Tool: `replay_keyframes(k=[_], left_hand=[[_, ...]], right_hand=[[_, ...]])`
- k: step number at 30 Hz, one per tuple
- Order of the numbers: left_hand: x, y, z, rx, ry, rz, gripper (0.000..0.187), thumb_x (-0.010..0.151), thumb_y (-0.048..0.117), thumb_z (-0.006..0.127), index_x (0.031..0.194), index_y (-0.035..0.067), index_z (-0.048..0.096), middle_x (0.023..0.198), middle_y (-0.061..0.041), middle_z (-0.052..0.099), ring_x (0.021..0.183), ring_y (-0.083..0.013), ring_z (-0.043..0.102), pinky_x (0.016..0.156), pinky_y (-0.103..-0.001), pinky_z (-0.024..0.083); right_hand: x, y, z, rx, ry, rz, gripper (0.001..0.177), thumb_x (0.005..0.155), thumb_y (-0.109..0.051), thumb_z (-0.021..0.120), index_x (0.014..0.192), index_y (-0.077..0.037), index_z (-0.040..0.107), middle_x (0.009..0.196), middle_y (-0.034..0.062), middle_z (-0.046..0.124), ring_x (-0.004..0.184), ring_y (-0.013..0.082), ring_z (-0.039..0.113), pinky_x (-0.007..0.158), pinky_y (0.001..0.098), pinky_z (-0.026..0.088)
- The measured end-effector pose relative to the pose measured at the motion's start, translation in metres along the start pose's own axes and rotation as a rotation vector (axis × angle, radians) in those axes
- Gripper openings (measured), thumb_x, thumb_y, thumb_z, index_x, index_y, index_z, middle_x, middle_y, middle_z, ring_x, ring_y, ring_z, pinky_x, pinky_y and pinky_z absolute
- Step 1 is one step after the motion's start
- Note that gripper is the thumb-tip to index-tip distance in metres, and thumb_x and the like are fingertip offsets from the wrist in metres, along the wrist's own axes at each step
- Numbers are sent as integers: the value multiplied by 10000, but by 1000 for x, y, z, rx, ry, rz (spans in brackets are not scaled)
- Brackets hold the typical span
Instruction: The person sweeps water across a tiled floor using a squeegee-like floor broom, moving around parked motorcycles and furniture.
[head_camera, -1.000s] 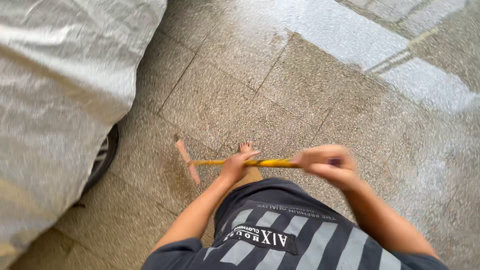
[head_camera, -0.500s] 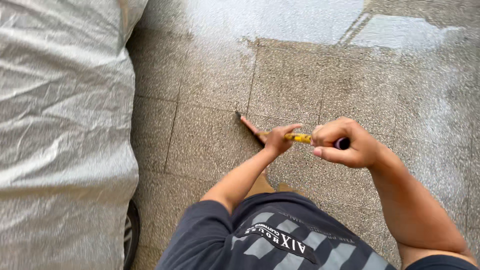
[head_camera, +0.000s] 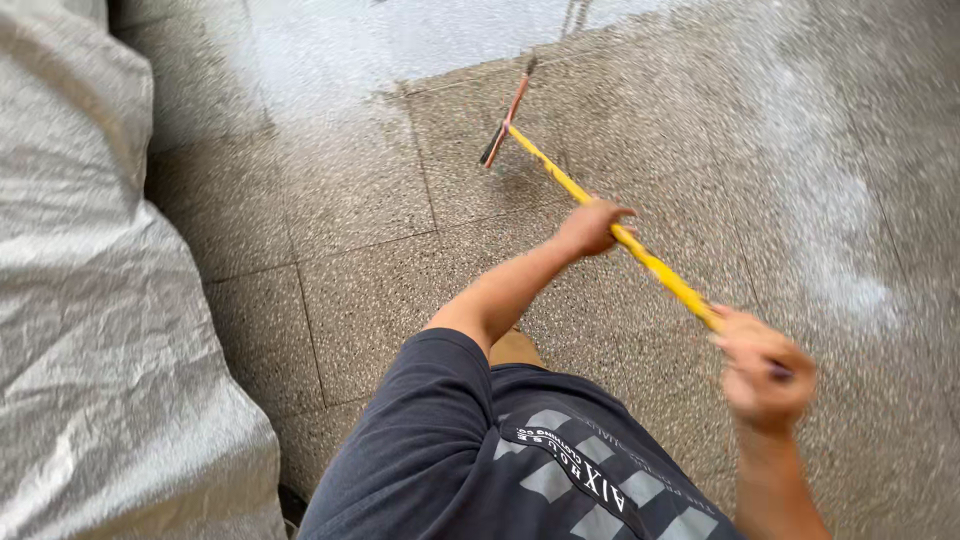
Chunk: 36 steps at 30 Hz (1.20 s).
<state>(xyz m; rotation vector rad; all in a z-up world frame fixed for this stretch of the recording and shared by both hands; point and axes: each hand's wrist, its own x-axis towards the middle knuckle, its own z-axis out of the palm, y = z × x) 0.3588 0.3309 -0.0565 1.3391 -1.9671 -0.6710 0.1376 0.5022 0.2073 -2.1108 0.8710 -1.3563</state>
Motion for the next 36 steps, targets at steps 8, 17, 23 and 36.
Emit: replay_keyframes(k=[8,17,23,36], left_hand=[[-125,265,151,-329,-671,316,437,872,487,675,1281,333,659,909,-39,790,793,-277,765,696,-449,599],[-204,246,230,-275,-1080,504,294,979,408,640,1233,279,714,988,-42,807,915,-267,764,827,-460,586],[-117,160,127,-74,-1001,331,425,916,346,664,1338,385,636,1007,-40,771,923,-275,737,835,-454,571],[23,-198,-48,381,-705,67,577,877,260,703,1412,456,610,1078,-12,768,1010,-232,722,1068,-565,412]], right_hand=[[-90,-117,-90,-82,69,348,93,957,74,558,888,37,607,824,116,625,863,274,676,946,537,572],[-129,-167,-91,13,225,575,168,1033,-2,633,866,10,626,704,112,623,638,208,652,823,461,583],[-117,-97,-60,362,532,348,168,972,-53,608,817,-54,543,589,54,607,539,190,573,639,473,517],[61,89,215,410,403,129,169,1008,-34,523,847,-69,483,690,54,570,624,156,562,774,482,600]])
